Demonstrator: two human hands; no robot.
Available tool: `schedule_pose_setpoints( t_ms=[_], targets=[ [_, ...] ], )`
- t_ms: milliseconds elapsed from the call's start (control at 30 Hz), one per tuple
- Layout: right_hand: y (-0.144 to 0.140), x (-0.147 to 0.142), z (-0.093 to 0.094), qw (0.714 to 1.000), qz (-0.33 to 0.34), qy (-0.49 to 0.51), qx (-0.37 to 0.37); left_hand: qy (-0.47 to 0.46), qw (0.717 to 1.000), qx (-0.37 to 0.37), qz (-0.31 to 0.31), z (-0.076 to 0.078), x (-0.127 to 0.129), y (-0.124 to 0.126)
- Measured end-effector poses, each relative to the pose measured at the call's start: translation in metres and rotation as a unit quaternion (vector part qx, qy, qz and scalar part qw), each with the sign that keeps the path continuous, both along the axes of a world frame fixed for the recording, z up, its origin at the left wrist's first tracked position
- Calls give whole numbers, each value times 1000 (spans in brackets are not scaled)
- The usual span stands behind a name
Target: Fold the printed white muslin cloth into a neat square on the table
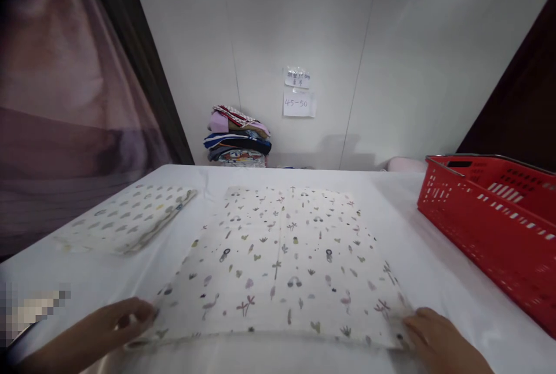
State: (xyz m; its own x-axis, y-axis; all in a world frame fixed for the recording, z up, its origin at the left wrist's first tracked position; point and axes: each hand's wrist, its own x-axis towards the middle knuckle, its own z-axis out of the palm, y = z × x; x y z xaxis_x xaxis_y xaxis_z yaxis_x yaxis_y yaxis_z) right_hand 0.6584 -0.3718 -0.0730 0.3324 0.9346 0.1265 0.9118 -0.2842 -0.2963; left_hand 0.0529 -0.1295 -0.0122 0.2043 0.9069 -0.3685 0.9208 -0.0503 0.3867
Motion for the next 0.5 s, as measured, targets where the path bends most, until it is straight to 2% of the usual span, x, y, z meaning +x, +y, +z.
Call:
schedule_pose_setpoints(
  t_ms=[67, 133, 200, 267, 367, 500],
  targets=[
    [21, -7, 8, 999, 43, -29, 10, 35, 998, 37, 21, 17, 13, 23],
    [53, -23, 17, 994, 97, -39, 15, 34, 994, 98, -13, 31, 38, 54],
    [95, -47, 27, 989, 141, -38, 20, 29, 990, 132, -41, 34, 71, 92],
    [142, -75, 37, 982, 189, -22, 8, 42, 982, 180, -49, 26, 107, 134],
    [216, -115, 47, 971, 236, 5, -20, 64, 966, 241, -66, 5, 156, 188],
    [299, -151, 41, 967, 250, 25, -34, 83, 962, 258, -22, -22, 196, 233]
  ],
)
